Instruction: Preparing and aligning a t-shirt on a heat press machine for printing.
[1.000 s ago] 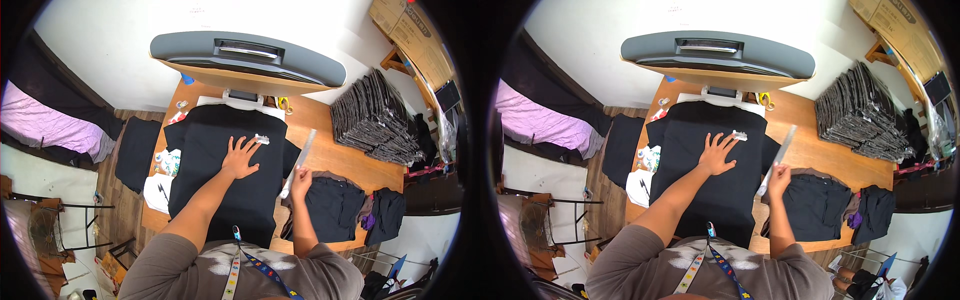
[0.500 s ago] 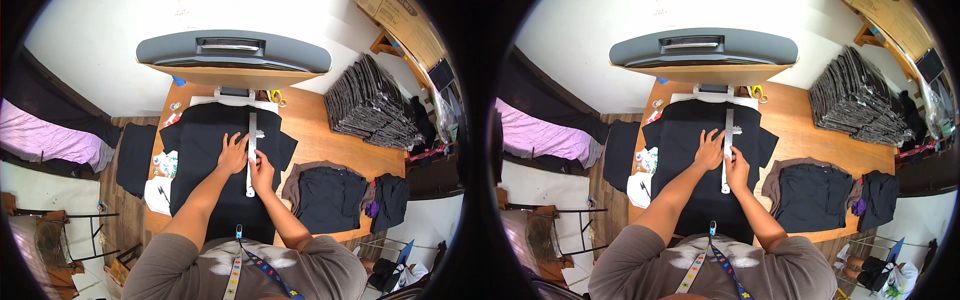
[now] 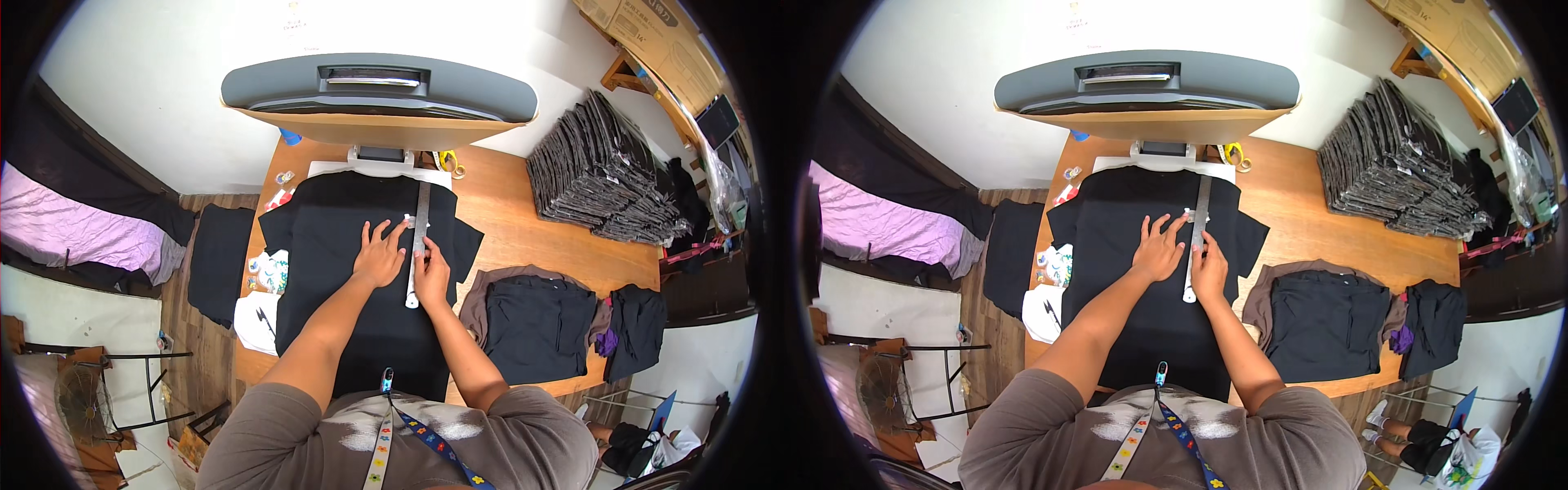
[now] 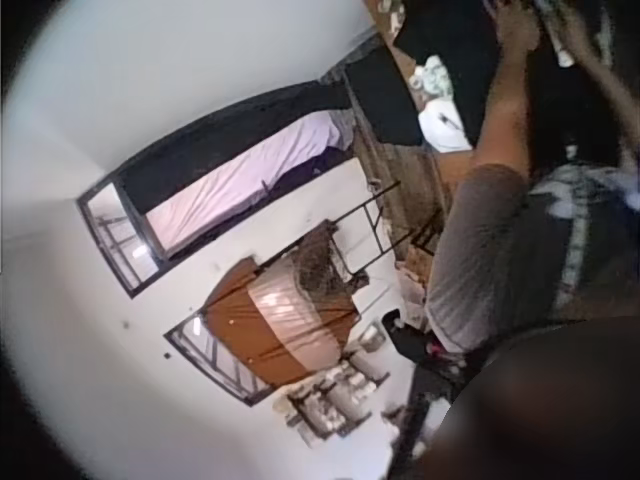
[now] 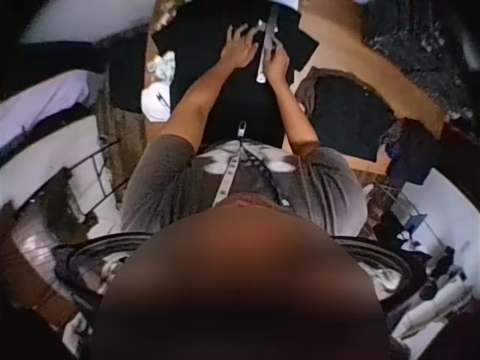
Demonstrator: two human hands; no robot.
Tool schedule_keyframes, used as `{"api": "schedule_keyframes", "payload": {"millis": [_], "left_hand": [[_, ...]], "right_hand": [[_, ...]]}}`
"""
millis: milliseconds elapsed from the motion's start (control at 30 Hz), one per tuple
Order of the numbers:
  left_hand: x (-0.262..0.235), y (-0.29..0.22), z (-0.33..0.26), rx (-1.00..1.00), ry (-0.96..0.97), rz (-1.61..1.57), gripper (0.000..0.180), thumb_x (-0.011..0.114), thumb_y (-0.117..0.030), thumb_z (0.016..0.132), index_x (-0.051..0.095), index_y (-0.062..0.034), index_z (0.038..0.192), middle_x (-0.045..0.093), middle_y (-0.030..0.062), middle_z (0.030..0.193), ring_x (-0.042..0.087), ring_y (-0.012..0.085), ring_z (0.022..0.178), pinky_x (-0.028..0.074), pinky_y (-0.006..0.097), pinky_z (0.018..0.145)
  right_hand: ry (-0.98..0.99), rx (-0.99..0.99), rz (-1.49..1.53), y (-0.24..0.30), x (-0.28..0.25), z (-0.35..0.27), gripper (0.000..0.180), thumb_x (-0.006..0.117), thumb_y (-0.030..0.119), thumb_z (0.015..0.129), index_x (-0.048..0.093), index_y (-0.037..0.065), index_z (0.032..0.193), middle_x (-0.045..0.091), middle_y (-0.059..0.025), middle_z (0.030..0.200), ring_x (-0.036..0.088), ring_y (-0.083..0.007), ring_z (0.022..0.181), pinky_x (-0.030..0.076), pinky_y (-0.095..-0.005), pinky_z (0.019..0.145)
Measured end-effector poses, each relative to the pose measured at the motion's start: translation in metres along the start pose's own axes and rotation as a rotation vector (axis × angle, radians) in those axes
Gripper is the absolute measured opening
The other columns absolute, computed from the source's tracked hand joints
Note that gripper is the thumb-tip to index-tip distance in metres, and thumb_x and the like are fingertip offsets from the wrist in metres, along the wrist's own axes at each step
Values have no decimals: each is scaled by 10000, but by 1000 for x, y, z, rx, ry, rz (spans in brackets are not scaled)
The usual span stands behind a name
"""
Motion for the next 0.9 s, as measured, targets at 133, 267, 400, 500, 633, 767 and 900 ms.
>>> {"api": "schedule_keyframes", "payload": {"millis": [133, 267, 400, 500, 633, 767, 900], "left_hand": [[-1, 0, 1, -5, 17, 4, 658, 490, -281, 1045, 238, -141, 1636, 372, -4, 1626, 291, 305, 1506, 103, 607, 1260], [-2, -1, 1, -13, 40, 0, 663, 492, -288, 1045, 236, -138, 1637, 409, 12, 1609, 291, 315, 1506, 104, 607, 1259], [-4, -2, 1, -4, 21, -23, 669, 497, -294, 1042, 233, -138, 1637, 417, 19, 1611, 292, 321, 1506, 103, 610, 1257], [-2, -2, 2, -7, 44, -4, 671, 500, -305, 1040, 236, -141, 1635, 394, 13, 1632, 290, 324, 1508, 99, 617, 1256], [-4, -2, 1, 11, 3, -10, 673, 517, -302, 1022, 255, -166, 1627, 366, -9, 1654, 284, 325, 1512, 102, 626, 1254], [-3, -3, 1, 21, 7, 11, 659, 531, -291, 1004, 296, -204, 1614, 316, -31, 1680, 280, 320, 1510, 114, 635, 1248], [-4, -5, 2, 37, 19, 60, 647, 536, -294, 1000, 324, -227, 1607, 283, -37, 1692, 284, 316, 1505, 118, 642, 1244]], "right_hand": [[92, 61, -22, -6, 7, 3, 371, 666, 138, 973, 619, 32, 1325, 677, -167, 888, 686, -360, 795, 537, -444, 733], [104, 26, -59, -4, 10, 3, 377, 654, 152, 979, 613, 47, 1338, 684, -163, 911, 689, -373, 828, 537, -461, 754], [93, -11, -110, -1, 11, 7, 383, 629, 168, 992, 599, 59, 1359, 691, -171, 939, 692, -391, 858, 544, -477, 770], [131, 4, -160, -1, 12, 10, 387, 613, 170, 999, 590, 64, 1370, 698, -187, 986, 694, -411, 909, 551, -498, 794], [150, -34, -278, 1, 12, 17, 395, 588, 174, 1008, 574, 66, 1388, 696, -215, 1057, 689, -445, 969, 557, -531, 826], [181, -30, -317, 3, 13, 21, 396, 575, 188, 1014, 572, 68, 1392, 692, -223, 1072, 690, -452, 970, 560, -533, 823], [218, -34, -377, 7, 12, 24, 397, 579, 203, 1010, 581, 102, 1393, 700, -220, 1044, 701, -451, 932, 571, -536, 794]]}}
Point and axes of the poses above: each hand's wrist, its own z-axis towards the middle knuckle, its own x-axis out of the palm, y = z × x, the point moved 6 cm from there along z, towards the middle knuckle
